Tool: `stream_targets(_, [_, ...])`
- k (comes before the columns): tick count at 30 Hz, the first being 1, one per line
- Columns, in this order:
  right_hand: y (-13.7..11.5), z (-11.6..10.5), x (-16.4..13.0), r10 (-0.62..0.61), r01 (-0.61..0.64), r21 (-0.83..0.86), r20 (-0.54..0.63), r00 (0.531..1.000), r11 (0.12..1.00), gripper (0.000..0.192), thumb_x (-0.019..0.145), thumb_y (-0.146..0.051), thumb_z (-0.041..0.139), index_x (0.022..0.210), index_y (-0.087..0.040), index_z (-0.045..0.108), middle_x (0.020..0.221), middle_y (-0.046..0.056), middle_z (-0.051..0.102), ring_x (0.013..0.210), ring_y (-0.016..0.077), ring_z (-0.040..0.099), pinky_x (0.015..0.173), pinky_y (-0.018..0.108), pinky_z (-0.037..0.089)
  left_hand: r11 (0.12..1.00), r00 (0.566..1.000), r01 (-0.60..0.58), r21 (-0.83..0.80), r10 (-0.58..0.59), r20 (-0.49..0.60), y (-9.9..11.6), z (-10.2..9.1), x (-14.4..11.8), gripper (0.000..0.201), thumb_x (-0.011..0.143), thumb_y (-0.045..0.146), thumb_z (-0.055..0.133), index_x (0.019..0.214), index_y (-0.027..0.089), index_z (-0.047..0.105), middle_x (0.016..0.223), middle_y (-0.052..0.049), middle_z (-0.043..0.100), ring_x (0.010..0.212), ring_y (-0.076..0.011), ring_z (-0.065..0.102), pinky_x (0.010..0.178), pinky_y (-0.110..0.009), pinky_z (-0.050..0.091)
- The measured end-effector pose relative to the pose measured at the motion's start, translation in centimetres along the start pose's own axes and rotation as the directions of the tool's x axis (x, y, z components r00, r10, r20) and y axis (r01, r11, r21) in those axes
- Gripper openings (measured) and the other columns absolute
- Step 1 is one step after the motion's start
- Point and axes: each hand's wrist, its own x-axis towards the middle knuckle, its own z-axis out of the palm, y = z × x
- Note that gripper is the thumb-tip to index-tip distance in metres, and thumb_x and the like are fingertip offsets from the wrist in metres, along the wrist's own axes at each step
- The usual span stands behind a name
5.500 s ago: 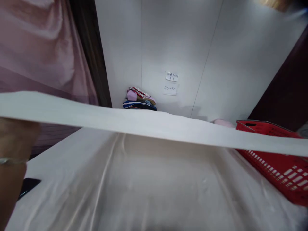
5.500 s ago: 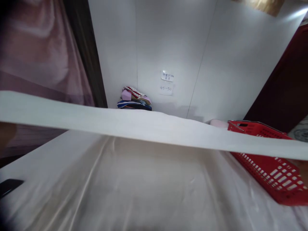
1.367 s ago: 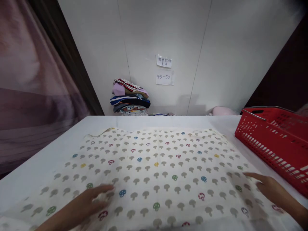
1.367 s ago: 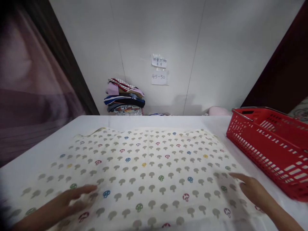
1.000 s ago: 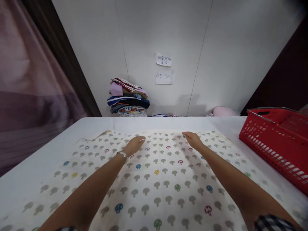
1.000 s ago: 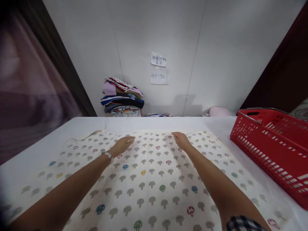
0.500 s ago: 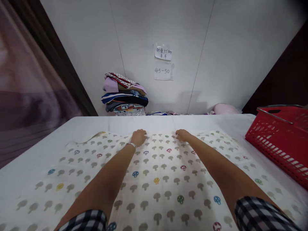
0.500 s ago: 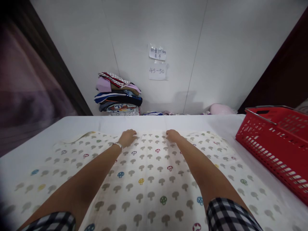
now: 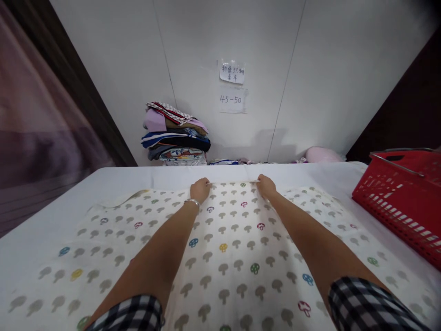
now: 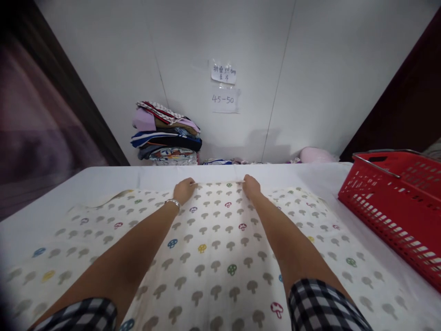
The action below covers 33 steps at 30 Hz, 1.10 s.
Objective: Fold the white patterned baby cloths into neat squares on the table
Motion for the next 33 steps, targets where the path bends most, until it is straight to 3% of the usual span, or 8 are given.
stream_targets(4, [0.2, 1.5, 0.0, 0.003, -0.004, 0.017, 0.051, 0.999, 1.0, 0.028, 0.085, -0.017, 0.043, 0.109, -0.017, 0.057, 0.109, 0.011, 0.064, 0.097, 0.0214, 0.057, 0.074, 0.027, 0.039, 0.999, 0.999, -0.027, 0.018, 0.026, 0.047, 0.0, 1.4, 0.0, 0.022, 0.083, 0.027, 0.046, 0.087, 0.018, 0.066, 0.099, -0.01, 0.067, 0.094, -0.0249, 0.058, 0.081, -0.036, 0.042])
stream_targets(9, [0.9, 1.5, 0.1, -0.034, 0.031, 0.04, 0.093, 0.995, 0.999, 0.029, 0.091, -0.034, 0.04, 0.108, -0.02, 0.06, 0.102, 0.006, 0.067, 0.087, 0.0185, 0.06, 0.069, 0.025, 0.04, 0.995, 0.994, -0.102, 0.003, 0.102, 0.028, -1.0, 1.7, -0.3, 0.028, 0.087, 0.03, 0.041, 0.091, 0.021, 0.068, 0.101, -0.007, 0.065, 0.099, -0.0217, 0.055, 0.088, -0.032, 0.041])
stream_targets(14, [1.3, 1.8, 0.6, -0.047, 0.05, -0.026, 0.081, 0.996, 0.998, 0.024, 0.091, -0.03, 0.044, 0.102, -0.018, 0.061, 0.104, 0.011, 0.065, 0.095, 0.0211, 0.058, 0.075, 0.027, 0.039, 0.996, 0.996, -0.093, 0.014, 0.092, 0.008, -1.4, 1.9, -0.1, 0.027, 0.084, 0.027, 0.044, 0.097, 0.02, 0.066, 0.107, -0.009, 0.063, 0.103, -0.0229, 0.053, 0.089, -0.033, 0.041])
stream_targets(18, [1.5, 2.3, 0.9, -0.087, 0.092, -0.062, 0.071, 0.994, 0.994, 0.025, 0.091, -0.029, 0.045, 0.108, -0.018, 0.06, 0.11, 0.011, 0.061, 0.101, 0.0213, 0.054, 0.08, 0.028, 0.038, 0.994, 0.994, -0.1, 0.035, 0.099, 0.045, -1.6, 2.0, 0.4, 0.026, 0.083, 0.029, 0.047, 0.1, 0.021, 0.064, 0.109, -0.009, 0.062, 0.105, -0.0249, 0.053, 0.089, -0.037, 0.04])
stream_targets(22, [1.7, 2.1, 1.1, -0.132, 0.138, -0.083, 0.072, 0.989, 0.987, 0.027, 0.091, -0.027, 0.045, 0.112, -0.02, 0.061, 0.118, 0.01, 0.056, 0.108, 0.0228, 0.049, 0.083, 0.029, 0.037, 0.99, 0.986, -0.131, 0.047, 0.126, 0.106, -1.8, 1.6, 1.1, 0.016, 0.08, 0.029, 0.052, 0.083, 0.019, 0.063, 0.102, -0.009, 0.063, 0.103, -0.0247, 0.053, 0.087, -0.035, 0.04])
stream_targets(27, [1.6, 1.6, 1.2, -0.156, 0.165, -0.094, 0.097, 0.983, 0.982, 0.025, 0.091, -0.027, 0.045, 0.108, -0.022, 0.063, 0.114, 0.009, 0.057, 0.103, 0.0212, 0.051, 0.083, 0.028, 0.037, 0.987, 0.976, -0.158, 0.006, 0.156, 0.149, -1.8, 0.2, 0.9, 0.018, 0.085, 0.031, 0.046, 0.093, 0.019, 0.057, 0.094, -0.007, 0.066, 0.087, -0.0201, 0.059, 0.074, -0.029, 0.042])
stream_targets(33, [1.5, 1.7, 1.2, -0.195, 0.2, -0.058, 0.081, 0.978, 0.978, 0.023, 0.09, -0.022, 0.047, 0.109, -0.018, 0.059, 0.115, 0.01, 0.058, 0.103, 0.0209, 0.052, 0.084, 0.028, 0.035, 0.977, 0.976, -0.208, -0.041, 0.21, 0.051, -1.9, -1.3, -0.5, 0.016, 0.087, 0.033, 0.044, 0.097, 0.022, 0.051, 0.092, -0.004, 0.064, 0.08, -0.0181, 0.059, 0.069, -0.027, 0.04])
